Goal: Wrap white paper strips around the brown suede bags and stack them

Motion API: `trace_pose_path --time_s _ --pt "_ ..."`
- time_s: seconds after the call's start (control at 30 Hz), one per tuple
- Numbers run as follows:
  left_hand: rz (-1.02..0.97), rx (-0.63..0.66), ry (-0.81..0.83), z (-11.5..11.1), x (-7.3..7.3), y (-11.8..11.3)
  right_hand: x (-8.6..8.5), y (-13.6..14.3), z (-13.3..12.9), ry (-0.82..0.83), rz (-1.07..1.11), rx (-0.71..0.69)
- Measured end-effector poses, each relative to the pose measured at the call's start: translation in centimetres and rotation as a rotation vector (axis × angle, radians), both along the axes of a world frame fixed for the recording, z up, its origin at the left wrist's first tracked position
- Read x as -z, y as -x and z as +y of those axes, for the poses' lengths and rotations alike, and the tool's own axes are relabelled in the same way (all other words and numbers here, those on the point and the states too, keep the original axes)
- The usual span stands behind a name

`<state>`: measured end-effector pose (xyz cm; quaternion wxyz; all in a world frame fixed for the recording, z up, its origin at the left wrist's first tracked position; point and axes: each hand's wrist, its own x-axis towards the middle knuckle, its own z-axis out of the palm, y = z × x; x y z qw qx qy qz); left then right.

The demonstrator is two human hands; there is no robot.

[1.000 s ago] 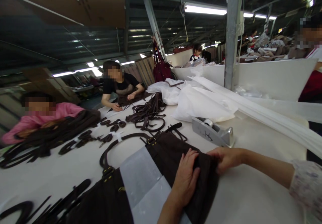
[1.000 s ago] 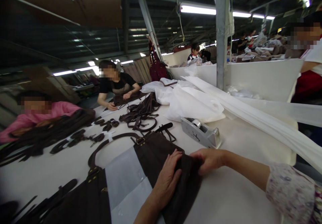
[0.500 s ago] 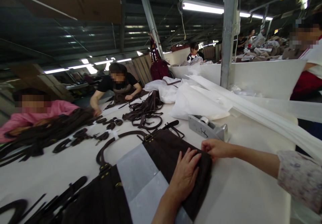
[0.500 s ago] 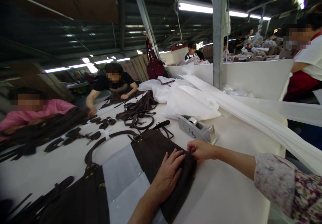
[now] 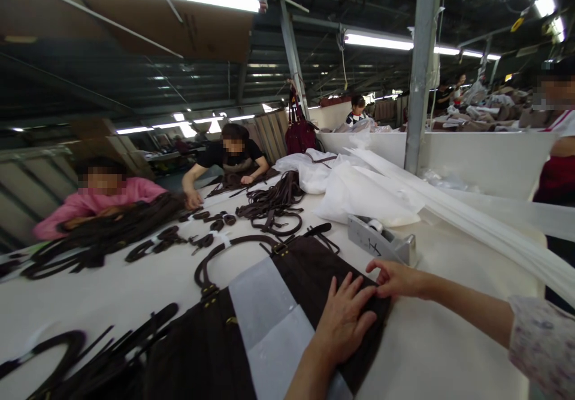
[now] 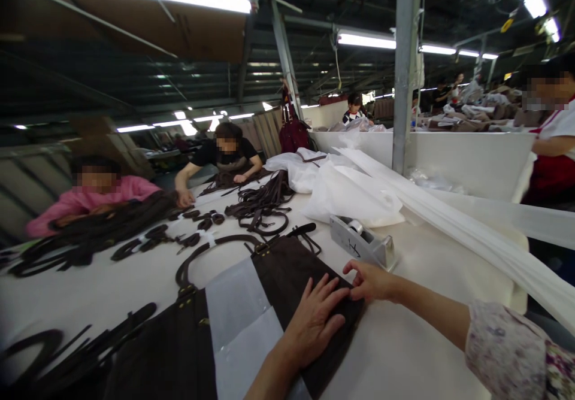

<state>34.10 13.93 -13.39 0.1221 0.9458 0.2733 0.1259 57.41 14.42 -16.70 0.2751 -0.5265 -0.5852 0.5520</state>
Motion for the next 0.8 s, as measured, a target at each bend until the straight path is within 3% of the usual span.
trace_pose_path --time_s 0.07,0.17,0.23,0.3,0.33,0.4,0.5,0.57,0.67,0.8 --pt "0.035 0.009 0.033 -0.4 -0.3 0.1 -0.8 0.2 0.4 -0.043 -0.147 -0.036" --pt "0.039 -0.016 0.077 -0.9 -0.3 0.2 -4.7 2.0 1.6 -0.216 -0.238 -0.086" --pt "0.014 -0.03 0.095 -1.1 0.0 0.3 -7.9 4.4 2.8 -0.454 -0.225 -0.086" --pt "-0.005 -0.028 0.112 -1.1 0.4 0.4 -9.8 7.5 4.4 -0.724 -0.196 -0.056" --pt "-0.012 -0.027 0.119 -1.0 0.7 0.4 -9.9 9.0 5.4 -0.839 -0.206 -0.049" --pt "-0.026 -0.009 0.124 -0.8 1.1 0.5 -8.2 11.7 7.4 -0.917 -0.29 -0.105" --pt "-0.065 0.027 0.113 -0.7 1.5 0.5 -3.4 13.9 10.4 -0.73 -0.491 -0.324" --pt "-0.089 0.027 0.088 -0.8 1.5 0.5 -1.2 14.2 11.6 -0.637 -0.493 -0.365" --pt "-0.082 -0.01 0.052 -1.2 1.5 0.7 -1.7 12.9 11.6 -0.595 -0.349 -0.284" --pt "-0.047 -0.019 0.062 -1.0 2.0 0.7 -3.8 8.6 8.4 -0.569 -0.302 -0.082"
